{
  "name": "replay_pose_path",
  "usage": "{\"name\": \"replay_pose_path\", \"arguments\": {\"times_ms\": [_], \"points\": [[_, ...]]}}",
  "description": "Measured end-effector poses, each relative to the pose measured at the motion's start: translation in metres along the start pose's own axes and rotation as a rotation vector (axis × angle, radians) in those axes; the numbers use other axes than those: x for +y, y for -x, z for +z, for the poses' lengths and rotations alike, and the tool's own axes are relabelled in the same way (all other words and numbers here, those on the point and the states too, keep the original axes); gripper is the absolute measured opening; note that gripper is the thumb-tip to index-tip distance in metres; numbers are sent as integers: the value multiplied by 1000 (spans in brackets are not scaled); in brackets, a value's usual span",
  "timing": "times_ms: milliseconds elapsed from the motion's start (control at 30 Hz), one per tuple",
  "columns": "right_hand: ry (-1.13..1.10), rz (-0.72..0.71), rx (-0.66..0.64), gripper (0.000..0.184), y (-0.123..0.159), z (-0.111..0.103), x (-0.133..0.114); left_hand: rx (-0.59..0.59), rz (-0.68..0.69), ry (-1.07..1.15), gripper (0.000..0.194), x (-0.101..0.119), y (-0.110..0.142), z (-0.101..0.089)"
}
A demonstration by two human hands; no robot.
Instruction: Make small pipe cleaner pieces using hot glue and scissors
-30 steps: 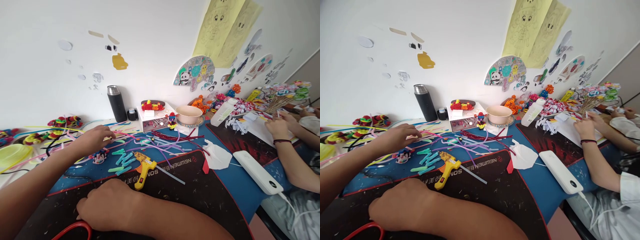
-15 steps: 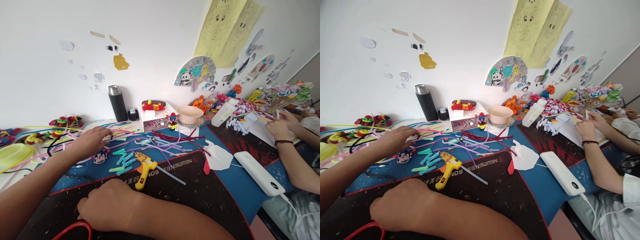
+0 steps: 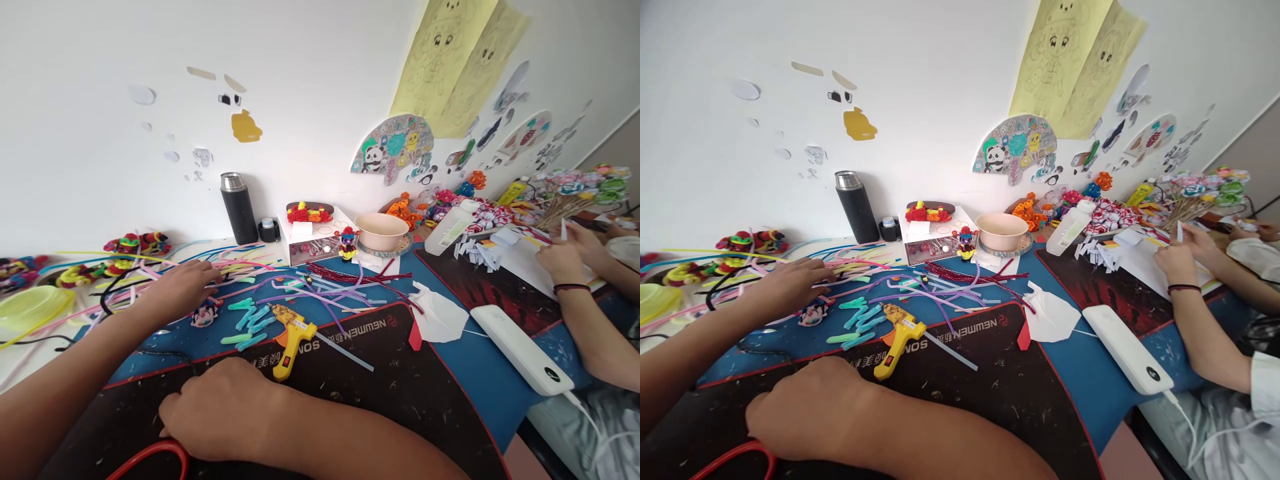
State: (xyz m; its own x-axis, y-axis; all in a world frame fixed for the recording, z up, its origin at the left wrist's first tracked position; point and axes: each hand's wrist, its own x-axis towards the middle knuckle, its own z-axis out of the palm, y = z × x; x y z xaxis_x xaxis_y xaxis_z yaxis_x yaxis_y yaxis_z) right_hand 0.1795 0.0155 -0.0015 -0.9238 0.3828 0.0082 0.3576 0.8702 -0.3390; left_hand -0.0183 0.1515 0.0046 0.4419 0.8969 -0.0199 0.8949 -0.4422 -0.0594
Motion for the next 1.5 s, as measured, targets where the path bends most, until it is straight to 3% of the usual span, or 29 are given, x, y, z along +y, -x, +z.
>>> {"name": "replay_pose_path", "arguments": {"times_ms": [500, 767, 1067, 1267, 1500], "points": [[-13, 2, -14, 24, -1, -1, -1, 35, -4, 52, 30, -3, 4, -9], [3, -4, -9, 23, 0, -2, -2, -59, -3, 97, 27, 0, 5, -10], [-1, -10, -13, 24, 0, -2, -1, 37, -92, 117, 40, -18, 10, -12], [-9, -7, -1, 25, 0, -1, -2, 185, -169, 182, 46, -27, 12, -29], [2, -7, 29, 24, 1, 0, -2, 304, -291, 254, 44, -18, 22, -57]]}}
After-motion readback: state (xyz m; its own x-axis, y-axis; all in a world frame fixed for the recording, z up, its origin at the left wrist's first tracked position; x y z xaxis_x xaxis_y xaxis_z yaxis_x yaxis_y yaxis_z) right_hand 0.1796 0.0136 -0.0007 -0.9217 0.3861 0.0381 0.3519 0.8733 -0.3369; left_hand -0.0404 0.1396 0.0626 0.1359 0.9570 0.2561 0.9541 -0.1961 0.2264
